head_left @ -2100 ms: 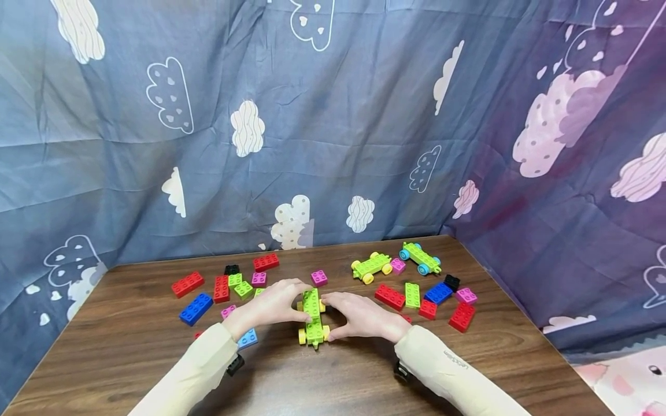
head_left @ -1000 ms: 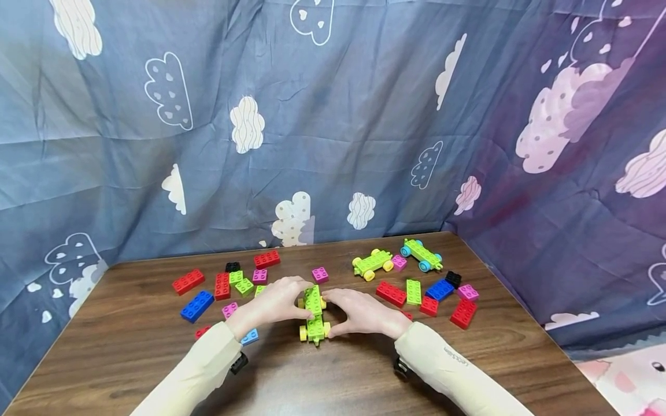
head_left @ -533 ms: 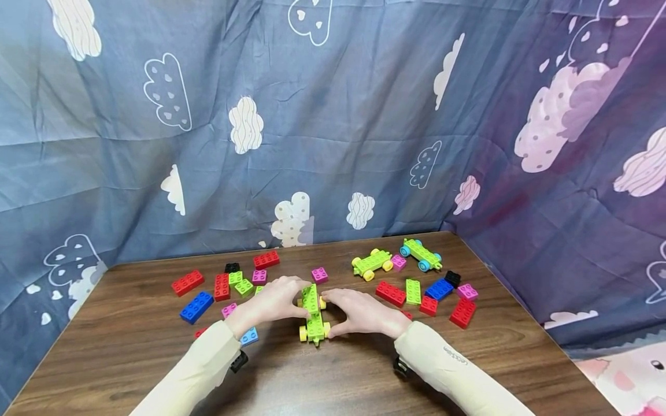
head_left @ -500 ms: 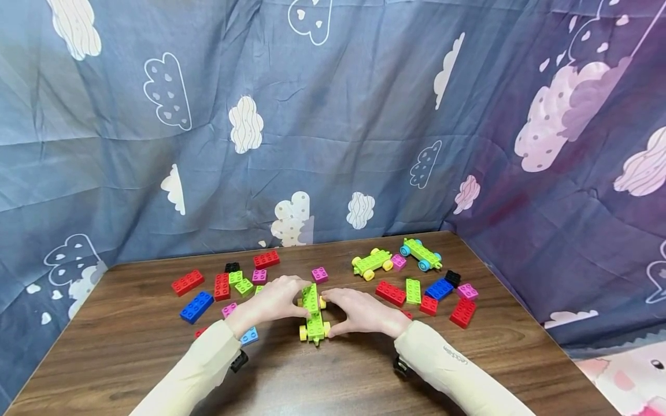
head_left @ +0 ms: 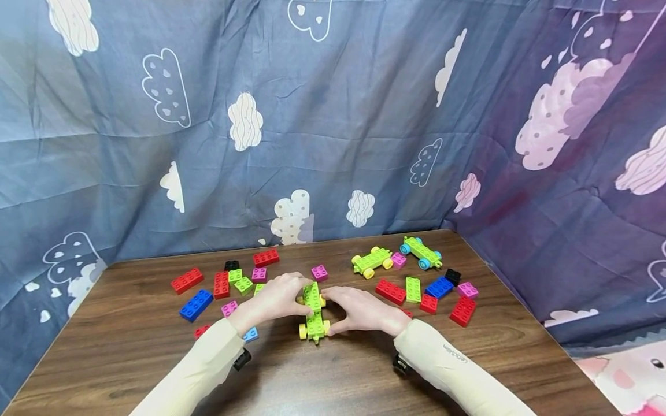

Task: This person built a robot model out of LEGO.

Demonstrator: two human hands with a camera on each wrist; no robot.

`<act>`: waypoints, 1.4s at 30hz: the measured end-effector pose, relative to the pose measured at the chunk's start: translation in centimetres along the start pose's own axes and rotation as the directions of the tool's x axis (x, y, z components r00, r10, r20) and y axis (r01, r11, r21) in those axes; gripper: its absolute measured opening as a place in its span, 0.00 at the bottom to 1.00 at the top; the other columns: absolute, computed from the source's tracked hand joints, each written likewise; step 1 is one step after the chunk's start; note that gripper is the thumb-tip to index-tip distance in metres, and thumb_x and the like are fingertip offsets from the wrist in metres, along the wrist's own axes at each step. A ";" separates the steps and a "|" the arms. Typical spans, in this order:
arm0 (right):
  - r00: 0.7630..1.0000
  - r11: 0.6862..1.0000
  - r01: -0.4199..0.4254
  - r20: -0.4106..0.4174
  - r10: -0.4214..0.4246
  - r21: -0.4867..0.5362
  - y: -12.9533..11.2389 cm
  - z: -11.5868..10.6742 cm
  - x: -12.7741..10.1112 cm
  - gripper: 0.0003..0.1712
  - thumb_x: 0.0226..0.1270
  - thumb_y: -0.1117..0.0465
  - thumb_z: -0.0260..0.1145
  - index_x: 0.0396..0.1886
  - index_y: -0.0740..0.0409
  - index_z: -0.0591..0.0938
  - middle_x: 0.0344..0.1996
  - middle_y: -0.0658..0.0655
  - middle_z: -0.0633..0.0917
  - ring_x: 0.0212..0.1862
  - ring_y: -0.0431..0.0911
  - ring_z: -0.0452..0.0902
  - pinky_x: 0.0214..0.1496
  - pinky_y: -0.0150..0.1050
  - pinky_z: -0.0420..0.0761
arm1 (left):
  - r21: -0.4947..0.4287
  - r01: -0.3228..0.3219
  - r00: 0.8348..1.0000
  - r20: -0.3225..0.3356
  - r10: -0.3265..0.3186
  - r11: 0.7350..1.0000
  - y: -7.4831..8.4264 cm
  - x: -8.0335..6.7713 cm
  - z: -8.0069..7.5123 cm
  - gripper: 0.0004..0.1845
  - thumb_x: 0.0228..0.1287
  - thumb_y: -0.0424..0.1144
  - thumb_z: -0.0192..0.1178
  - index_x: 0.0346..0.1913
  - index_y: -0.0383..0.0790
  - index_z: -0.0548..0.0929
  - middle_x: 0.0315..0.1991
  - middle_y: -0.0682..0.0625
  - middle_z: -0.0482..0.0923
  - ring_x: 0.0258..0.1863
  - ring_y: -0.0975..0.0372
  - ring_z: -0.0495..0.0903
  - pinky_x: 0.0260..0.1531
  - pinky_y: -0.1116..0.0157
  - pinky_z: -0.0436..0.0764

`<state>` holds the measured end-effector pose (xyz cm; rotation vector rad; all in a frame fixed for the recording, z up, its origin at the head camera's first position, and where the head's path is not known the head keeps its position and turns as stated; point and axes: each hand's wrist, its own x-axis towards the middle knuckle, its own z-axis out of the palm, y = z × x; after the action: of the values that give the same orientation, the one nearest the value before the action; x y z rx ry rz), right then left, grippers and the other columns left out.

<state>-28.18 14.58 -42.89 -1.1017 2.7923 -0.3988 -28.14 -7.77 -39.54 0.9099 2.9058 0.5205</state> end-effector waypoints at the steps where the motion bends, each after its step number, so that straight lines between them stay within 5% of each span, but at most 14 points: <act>1: 1.000 1.000 0.003 -0.002 -0.003 -0.001 0.0 0.0 0.0 0.45 0.55 0.41 0.75 0.67 0.59 0.74 0.67 0.57 0.77 0.69 0.51 0.72 0.70 0.50 0.73 | -0.001 0.002 1.000 -0.001 -0.002 1.000 0.0 0.0 0.0 0.33 0.52 0.48 0.75 0.59 0.36 0.81 0.53 0.41 0.82 0.49 0.52 0.82 0.46 0.50 0.84; 24: 1.000 1.000 0.007 -0.010 -0.007 -0.005 0.0 0.1 0.1 0.45 0.56 0.41 0.75 0.68 0.59 0.73 0.67 0.57 0.76 0.69 0.51 0.72 0.69 0.51 0.74 | -0.011 -0.043 0.998 -0.044 0.043 0.999 -0.6 -0.2 0.9 0.32 0.55 0.50 0.73 0.59 0.35 0.80 0.53 0.44 0.81 0.47 0.55 0.81 0.47 0.53 0.83; 35: 1.000 1.000 0.008 -0.006 -0.008 0.010 0.0 0.3 0.0 0.45 0.56 0.42 0.75 0.68 0.59 0.73 0.67 0.58 0.76 0.69 0.52 0.72 0.69 0.52 0.74 | -0.133 -0.078 0.997 -0.034 0.074 0.988 -1.2 -0.9 1.4 0.34 0.62 0.46 0.68 0.65 0.28 0.73 0.61 0.37 0.76 0.58 0.47 0.78 0.58 0.48 0.78; 42: 1.000 1.000 0.015 -0.016 -0.015 -0.003 0.0 0.2 0.0 0.45 0.56 0.41 0.75 0.68 0.59 0.73 0.68 0.57 0.76 0.69 0.52 0.72 0.70 0.51 0.73 | -0.160 -0.086 0.995 -0.057 0.078 0.983 -1.6 -0.9 1.3 0.31 0.63 0.43 0.67 0.63 0.28 0.74 0.58 0.37 0.78 0.54 0.48 0.80 0.54 0.50 0.81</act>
<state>-28.18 14.53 -43.11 -1.1258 2.8011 -0.4069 -28.07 -9.11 -41.32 1.0096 2.8267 0.7849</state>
